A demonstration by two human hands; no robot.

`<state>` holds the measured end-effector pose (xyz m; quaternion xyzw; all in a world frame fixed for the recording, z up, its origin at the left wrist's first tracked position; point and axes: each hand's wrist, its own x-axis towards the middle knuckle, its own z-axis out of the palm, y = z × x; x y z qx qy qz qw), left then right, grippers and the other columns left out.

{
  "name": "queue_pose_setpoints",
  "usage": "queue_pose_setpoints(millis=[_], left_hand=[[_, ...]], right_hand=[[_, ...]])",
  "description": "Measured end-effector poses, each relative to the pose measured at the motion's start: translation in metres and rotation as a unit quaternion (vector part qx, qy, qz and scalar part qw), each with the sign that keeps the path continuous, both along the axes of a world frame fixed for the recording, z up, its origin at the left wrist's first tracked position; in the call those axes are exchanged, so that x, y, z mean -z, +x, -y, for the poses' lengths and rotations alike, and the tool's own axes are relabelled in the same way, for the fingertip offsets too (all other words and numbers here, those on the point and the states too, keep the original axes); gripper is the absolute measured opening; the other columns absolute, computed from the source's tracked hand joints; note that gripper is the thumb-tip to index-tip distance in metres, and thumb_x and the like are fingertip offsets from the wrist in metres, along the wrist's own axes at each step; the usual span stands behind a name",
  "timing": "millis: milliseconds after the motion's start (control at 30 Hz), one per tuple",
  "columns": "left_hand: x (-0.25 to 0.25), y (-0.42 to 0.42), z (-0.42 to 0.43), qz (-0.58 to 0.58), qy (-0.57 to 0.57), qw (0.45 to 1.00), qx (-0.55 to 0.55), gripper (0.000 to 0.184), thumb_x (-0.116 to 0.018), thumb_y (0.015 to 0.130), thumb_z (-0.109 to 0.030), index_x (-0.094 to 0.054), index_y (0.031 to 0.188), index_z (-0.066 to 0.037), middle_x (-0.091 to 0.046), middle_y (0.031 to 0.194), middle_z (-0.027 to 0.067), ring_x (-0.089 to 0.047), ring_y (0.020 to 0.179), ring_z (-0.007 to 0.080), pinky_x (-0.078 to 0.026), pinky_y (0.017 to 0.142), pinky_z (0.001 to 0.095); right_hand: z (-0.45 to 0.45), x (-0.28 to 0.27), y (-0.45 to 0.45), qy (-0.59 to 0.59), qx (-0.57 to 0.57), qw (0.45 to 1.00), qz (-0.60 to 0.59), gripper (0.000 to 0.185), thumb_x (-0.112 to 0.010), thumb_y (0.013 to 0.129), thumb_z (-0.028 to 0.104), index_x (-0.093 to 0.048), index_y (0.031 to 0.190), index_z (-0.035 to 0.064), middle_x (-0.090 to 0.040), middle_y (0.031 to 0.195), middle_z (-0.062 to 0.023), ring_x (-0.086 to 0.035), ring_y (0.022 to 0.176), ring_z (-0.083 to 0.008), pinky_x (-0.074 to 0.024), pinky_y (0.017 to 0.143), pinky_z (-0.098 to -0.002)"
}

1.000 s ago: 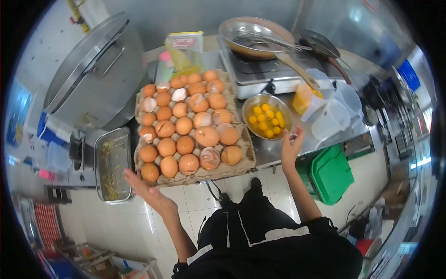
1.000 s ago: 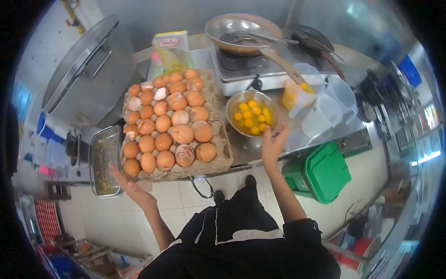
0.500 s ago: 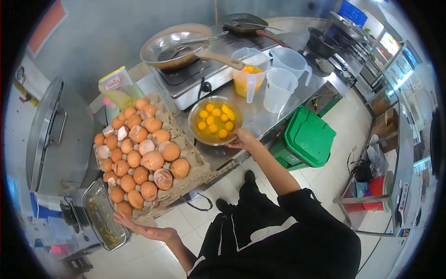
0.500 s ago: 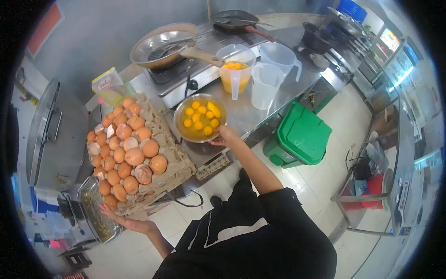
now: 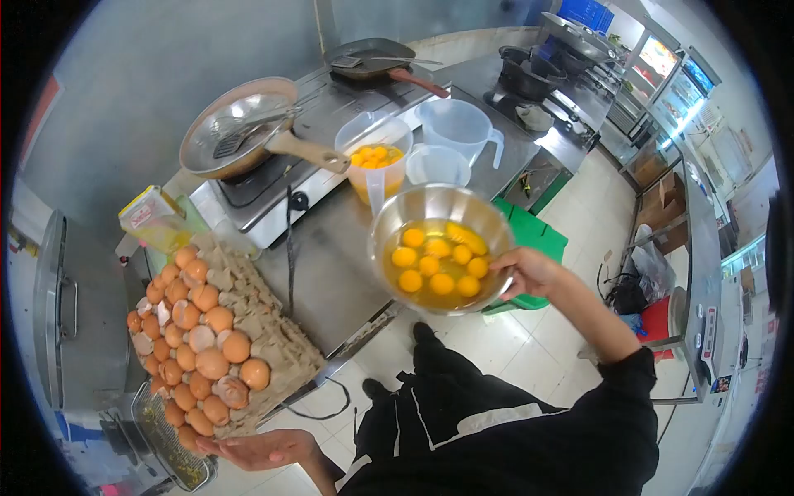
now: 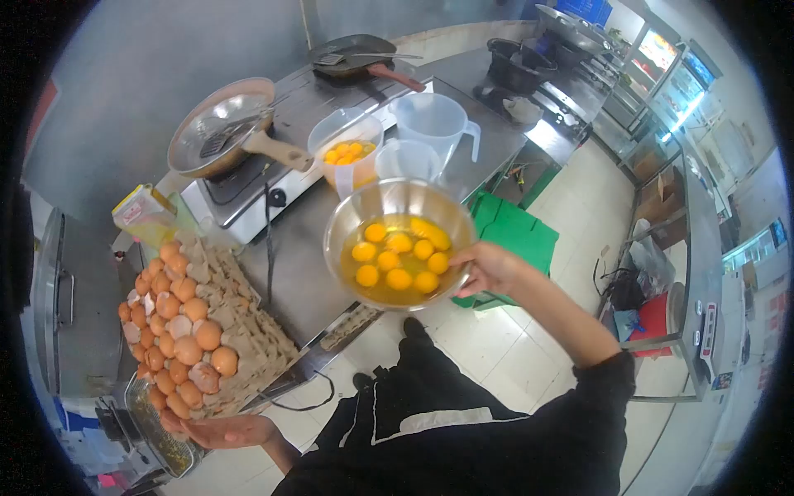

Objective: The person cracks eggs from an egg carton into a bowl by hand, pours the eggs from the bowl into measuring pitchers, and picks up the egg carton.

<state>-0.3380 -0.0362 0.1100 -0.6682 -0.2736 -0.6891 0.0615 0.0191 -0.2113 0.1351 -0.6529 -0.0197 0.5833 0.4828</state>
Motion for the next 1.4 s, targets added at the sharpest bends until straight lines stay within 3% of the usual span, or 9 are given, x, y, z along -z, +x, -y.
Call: queue_pose_setpoints(millis=[133, 367, 467, 567, 667, 1033, 1233, 1300, 1400], left_hand=[[0.004, 0.044, 0.011, 0.010, -0.003, 1.000, -0.018, 0.052, -0.026, 0.091, -0.037, -0.030, 0.129, -0.003, -0.018, 0.140, 0.0257, -0.016, 0.131, 0.0397, -0.009, 0.107, 0.0537], [0.005, 0.110, 0.026, 0.022, 0.007, 0.998, -0.053, 0.047, -0.028, 0.089, -0.033, -0.035, 0.125, -0.004, -0.023, 0.138, 0.0255, -0.019, 0.131, 0.0385, -0.011, 0.106, 0.0536], [0.009, 0.118, 0.032, 0.013, -0.015, 0.997, -0.073, 0.044, -0.026, 0.090, -0.032, -0.036, 0.124, -0.006, -0.022, 0.138, 0.0261, -0.019, 0.130, 0.0392, -0.008, 0.106, 0.0554], [0.006, 0.125, 0.036, 0.003, -0.018, 0.996, -0.087, 0.045, -0.027, 0.089, -0.032, -0.037, 0.124, -0.006, -0.024, 0.138, 0.0258, -0.019, 0.130, 0.0390, -0.008, 0.106, 0.0553], [0.007, 0.129, 0.042, 0.002, -0.032, 0.995, -0.100, 0.046, -0.028, 0.088, -0.033, -0.037, 0.124, -0.006, -0.024, 0.138, 0.0252, -0.019, 0.130, 0.0387, -0.008, 0.106, 0.0550], [0.006, 0.130, 0.046, -0.014, -0.039, 0.991, -0.131, 0.044, -0.031, 0.088, -0.032, -0.038, 0.121, -0.005, -0.025, 0.138, 0.0248, -0.019, 0.130, 0.0383, -0.010, 0.106, 0.0541], [0.006, 0.128, 0.051, -0.017, -0.046, 0.987, -0.150, 0.042, -0.031, 0.091, -0.033, -0.038, 0.120, -0.004, -0.027, 0.137, 0.0251, -0.020, 0.130, 0.0389, -0.011, 0.106, 0.0535], [0.005, 0.127, 0.054, -0.024, -0.048, 0.984, -0.168, 0.042, -0.030, 0.093, -0.034, -0.038, 0.119, -0.003, -0.028, 0.136, 0.0255, -0.020, 0.130, 0.0388, -0.012, 0.106, 0.0532], [0.009, 0.123, 0.055, -0.014, -0.043, 0.982, -0.183, 0.042, -0.029, 0.093, -0.034, -0.039, 0.118, -0.003, -0.029, 0.135, 0.0258, -0.020, 0.130, 0.0389, -0.013, 0.106, 0.0531]], right_hand=[[0.017, -0.045, 0.076, 0.017, 0.057, 0.994, 0.088, 0.026, -0.053, 0.080, 0.015, -0.056, 0.098, -0.0041, -0.064, 0.086, -0.0146, -0.063, 0.057, -0.0180, -0.0543, 0.045, -0.0286], [-0.004, -0.071, 0.210, 0.018, 0.102, 0.962, 0.253, 0.026, -0.050, 0.076, 0.013, -0.050, 0.097, -0.0032, -0.061, 0.073, -0.0109, -0.058, 0.049, -0.0179, -0.0546, 0.048, -0.0297], [-0.021, -0.065, 0.266, -0.005, 0.085, 0.953, 0.290, 0.029, -0.048, 0.076, 0.013, -0.047, 0.101, -0.0017, -0.058, 0.071, -0.0104, -0.057, 0.047, -0.0178, -0.0546, 0.049, -0.0301], [-0.038, -0.065, 0.303, -0.009, 0.067, 0.937, 0.343, 0.056, -0.044, 0.075, 0.009, -0.029, 0.128, 0.0123, -0.058, 0.083, -0.0144, -0.057, 0.048, -0.0167, -0.0529, 0.042, -0.0282], [-0.053, -0.071, 0.319, 0.005, 0.029, 0.925, 0.380, 0.071, -0.042, 0.068, 0.005, -0.021, 0.133, 0.0218, -0.055, 0.086, -0.0132, -0.057, 0.048, -0.0172, -0.0525, 0.041, -0.0305], [-0.088, -0.087, 0.314, 0.006, -0.023, 0.895, 0.446, 0.058, -0.040, 0.070, 0.002, -0.032, 0.126, 0.0174, -0.057, 0.080, -0.0151, -0.059, 0.051, -0.0223, -0.0521, 0.041, -0.0353], [-0.095, -0.081, 0.274, 0.030, 0.028, 0.742, 0.669, 0.055, -0.039, 0.074, 0.002, -0.032, 0.126, 0.0144, -0.061, 0.074, -0.0223, -0.062, 0.058, -0.0345, -0.0508, 0.048, -0.0413], [-0.095, -0.072, 0.261, 0.042, -0.018, 0.565, 0.824, 0.060, -0.041, 0.074, 0.000, -0.026, 0.130, 0.0157, -0.058, 0.077, -0.0271, -0.058, 0.068, -0.0439, -0.0475, 0.060, -0.0494], [-0.094, -0.073, 0.238, 0.054, -0.036, 0.573, 0.817, 0.064, -0.043, 0.074, -0.002, -0.023, 0.132, 0.0165, -0.056, 0.077, -0.0298, -0.055, 0.073, -0.0470, -0.0412, 0.066, -0.0522]])
